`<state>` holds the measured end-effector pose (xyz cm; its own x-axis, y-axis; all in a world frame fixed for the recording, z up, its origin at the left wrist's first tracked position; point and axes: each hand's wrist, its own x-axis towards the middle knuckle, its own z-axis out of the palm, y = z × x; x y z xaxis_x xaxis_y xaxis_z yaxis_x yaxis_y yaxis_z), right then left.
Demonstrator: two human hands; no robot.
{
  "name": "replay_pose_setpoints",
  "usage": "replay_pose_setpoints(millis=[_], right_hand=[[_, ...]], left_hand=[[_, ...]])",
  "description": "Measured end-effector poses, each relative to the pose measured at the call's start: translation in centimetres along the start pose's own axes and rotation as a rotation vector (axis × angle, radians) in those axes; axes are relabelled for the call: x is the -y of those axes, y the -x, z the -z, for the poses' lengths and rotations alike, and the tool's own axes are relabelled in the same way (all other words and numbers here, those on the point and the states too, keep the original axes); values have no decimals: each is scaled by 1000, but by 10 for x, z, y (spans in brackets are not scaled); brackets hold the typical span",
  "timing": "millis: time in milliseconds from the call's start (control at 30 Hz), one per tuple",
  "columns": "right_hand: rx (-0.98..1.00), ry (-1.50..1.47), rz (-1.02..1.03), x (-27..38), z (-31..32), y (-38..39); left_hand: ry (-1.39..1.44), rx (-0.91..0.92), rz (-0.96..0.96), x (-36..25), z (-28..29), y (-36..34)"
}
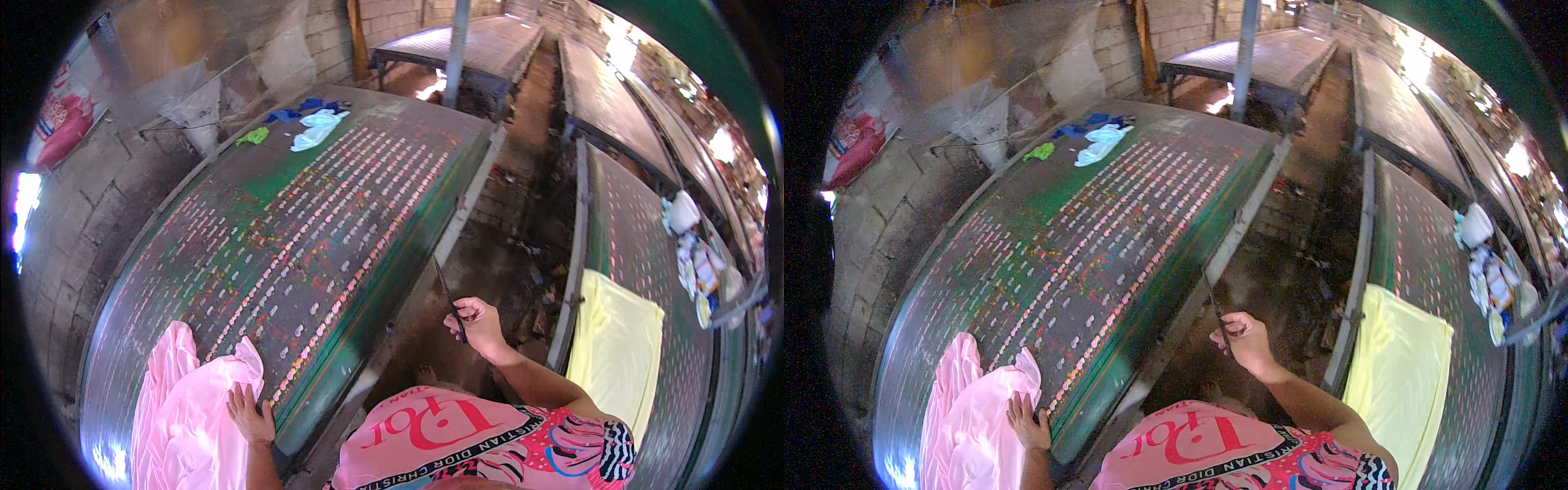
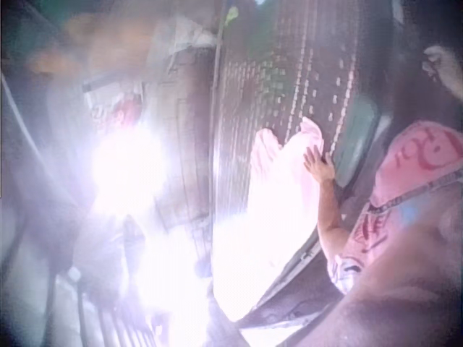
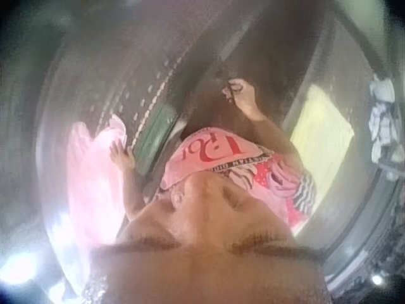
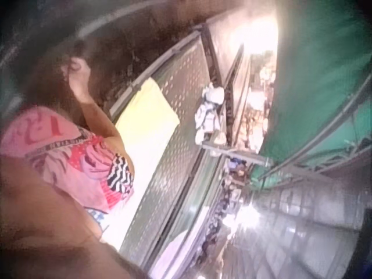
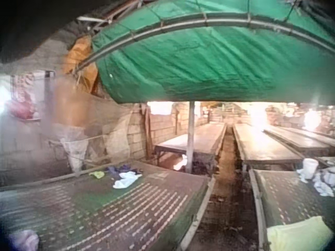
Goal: The person uses shears to cut a large piece of pink fabric on a long green table, then spreads a large piece of yellow fabric across the same table, smoothing and aligning it by hand.
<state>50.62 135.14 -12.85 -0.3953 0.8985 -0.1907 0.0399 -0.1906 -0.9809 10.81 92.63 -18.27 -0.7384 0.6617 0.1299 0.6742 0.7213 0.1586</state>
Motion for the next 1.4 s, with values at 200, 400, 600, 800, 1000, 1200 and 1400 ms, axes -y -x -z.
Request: replay_pose_setpoints(millis=[200,400,600,800,1000,1200,1400], right_hand=[[217,177,111,11,-16,-89],[503,806,385,35,-61,-153],[650,1098,661,35,-108,-284],[1038,1313,730,35,-118,-412],[1205,1231,1020,36,-95,-419],[1415,1226,1205,59,-121,-477],[1141,1259,1119,69,-160,-587]], left_hand=[[11,-6,52,-12,6,-4],[21,-24,47,-22,2,-6],[34,-44,326,-45,-7,-18],[92,-292,561,-150,5,-20],[127,-263,811,-264,15,11],[55,-306,939,-371,49,32],[-118,-517,1155,-471,49,131]])
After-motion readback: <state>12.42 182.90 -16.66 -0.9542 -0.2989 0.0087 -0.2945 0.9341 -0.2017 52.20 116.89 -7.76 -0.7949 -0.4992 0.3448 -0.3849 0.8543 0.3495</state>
